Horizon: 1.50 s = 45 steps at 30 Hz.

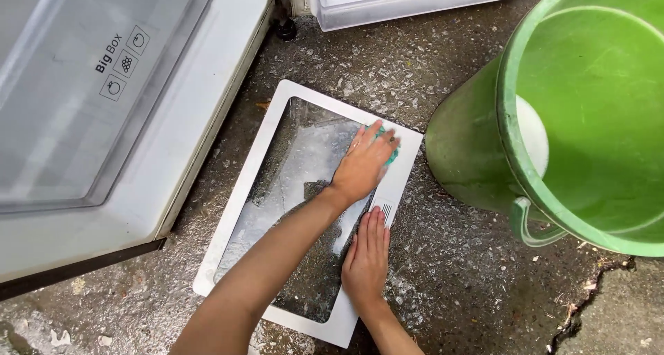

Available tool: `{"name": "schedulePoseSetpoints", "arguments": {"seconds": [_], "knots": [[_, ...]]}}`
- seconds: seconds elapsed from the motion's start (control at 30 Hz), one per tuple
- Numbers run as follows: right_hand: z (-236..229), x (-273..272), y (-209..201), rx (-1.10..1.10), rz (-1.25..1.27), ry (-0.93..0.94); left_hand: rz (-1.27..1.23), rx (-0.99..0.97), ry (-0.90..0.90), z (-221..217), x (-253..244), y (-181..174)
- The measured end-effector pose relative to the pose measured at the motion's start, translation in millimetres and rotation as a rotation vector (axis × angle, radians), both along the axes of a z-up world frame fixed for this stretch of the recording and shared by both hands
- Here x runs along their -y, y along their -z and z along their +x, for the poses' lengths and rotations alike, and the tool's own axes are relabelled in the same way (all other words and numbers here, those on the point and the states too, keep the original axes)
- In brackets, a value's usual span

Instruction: Removing and scrubbing refrigerator bins and shelves using a sponge and soapy water.

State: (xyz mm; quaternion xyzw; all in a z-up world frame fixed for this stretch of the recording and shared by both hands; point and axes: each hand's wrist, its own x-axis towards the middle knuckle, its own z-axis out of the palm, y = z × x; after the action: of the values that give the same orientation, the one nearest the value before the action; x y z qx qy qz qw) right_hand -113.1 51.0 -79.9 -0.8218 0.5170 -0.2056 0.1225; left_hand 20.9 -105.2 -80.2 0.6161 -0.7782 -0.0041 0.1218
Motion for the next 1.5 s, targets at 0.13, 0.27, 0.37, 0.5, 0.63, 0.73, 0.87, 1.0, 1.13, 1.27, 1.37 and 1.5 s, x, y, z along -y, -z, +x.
{"name": "schedulePoseSetpoints", "arguments": {"seconds": [0.13, 0.27, 0.37, 0.5, 0.63, 0.73, 0.87, 1.0, 1.13, 1.27, 1.37, 1.5], "knots": [[-2, 0, 11, -0.004, 0.014, -0.015, 0.1, -0.267, 0.221, 15, -84, -28], [0, -1, -1, -0.032, 0.103, 0.003, 0.188, -0.249, 0.273, 61, -187, -33], [2, -1, -3, -0.002, 0.054, -0.018, 0.361, -0.151, 0.321, 109, -214, -38], [0, -2, -2, -0.068, 0.067, 0.003, 0.256, -0.191, -0.098, 142, -148, -30], [2, -2, -5, -0.084, 0.049, -0.004, -0.098, -0.325, -0.463, 126, -31, -10], [2, -2, 3, -0.12, 0.074, 0.005, -0.094, -0.345, -0.637, 84, 11, -19], [5, 3, 3, -0.114, -0.015, 0.02, 0.015, -0.332, -0.202, 61, -42, -19], [4, -4, 2, -0.115, 0.022, 0.003, 0.18, -0.192, 0.064, 89, -165, -22], [4, -3, -3, -0.104, 0.027, 0.009, 0.231, -0.094, 0.033, 136, -265, -37], [7, -4, -2, -0.107, 0.03, 0.019, 0.235, -0.121, -0.057, 124, -322, -28], [5, -5, -5, -0.117, 0.013, 0.034, 0.238, 0.143, -0.148, 114, -330, -14], [4, -5, -1, -0.038, 0.057, 0.037, 0.421, 0.064, -0.147, 108, -325, -30]]}}
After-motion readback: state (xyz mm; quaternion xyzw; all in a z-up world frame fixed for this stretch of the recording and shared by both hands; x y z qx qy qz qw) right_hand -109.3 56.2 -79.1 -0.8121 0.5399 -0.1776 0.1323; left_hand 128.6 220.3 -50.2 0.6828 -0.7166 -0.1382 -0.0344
